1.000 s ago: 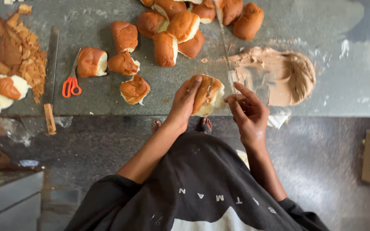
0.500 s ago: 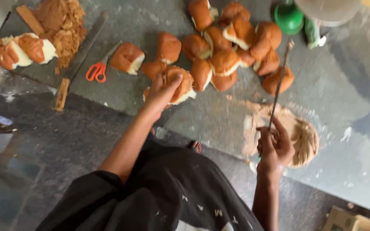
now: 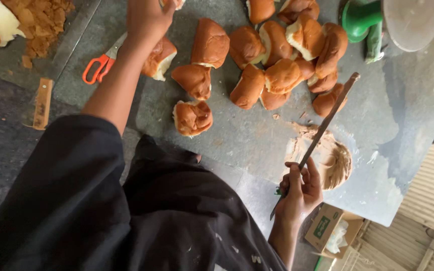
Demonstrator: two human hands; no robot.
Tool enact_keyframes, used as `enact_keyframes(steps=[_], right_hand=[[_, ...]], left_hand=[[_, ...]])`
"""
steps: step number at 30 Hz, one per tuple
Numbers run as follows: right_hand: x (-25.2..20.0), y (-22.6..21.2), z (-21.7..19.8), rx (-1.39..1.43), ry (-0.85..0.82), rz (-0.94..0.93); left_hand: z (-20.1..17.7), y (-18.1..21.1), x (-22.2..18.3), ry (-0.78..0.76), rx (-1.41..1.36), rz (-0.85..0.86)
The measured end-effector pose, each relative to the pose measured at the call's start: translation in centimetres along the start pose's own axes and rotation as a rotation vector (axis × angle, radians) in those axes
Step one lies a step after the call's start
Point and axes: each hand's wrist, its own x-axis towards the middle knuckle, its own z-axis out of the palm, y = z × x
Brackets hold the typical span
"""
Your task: The person spreads a brown paste onto the inside of sliced bread rolls using a long metal spatula, handling each roll one at a time.
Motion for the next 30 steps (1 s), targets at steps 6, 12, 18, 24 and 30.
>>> enact_keyframes(steps=[6, 12, 18, 24, 30], right_hand=[[0.2, 0.2, 0.3, -0.006, -0.034, -0.056], [2.2, -0.5, -0.4, -0.009, -0.082, -0.136], [2.5, -1.4, -0.7, 0.052, -0.146, -0.098], [1.1, -1.2, -1.8, -0.078, -0.214, -0.22], [0.6, -1.8, -1.7, 0.111, -0.31, -0.056]], left_hand=[[-7.5, 1.2, -10.4, 0.075, 0.094, 0.253], [-10.1, 3.9, -10.7, -0.198, 0.077, -0.075], [-11.2, 7.9, -11.9, -0.1, -0.036, 0.071], [-10.5, 12.1, -15.0, -0.222, -0.546, -0.239], [-6.0, 20.2, -22.6, -0.521, -0.816, -0.31]])
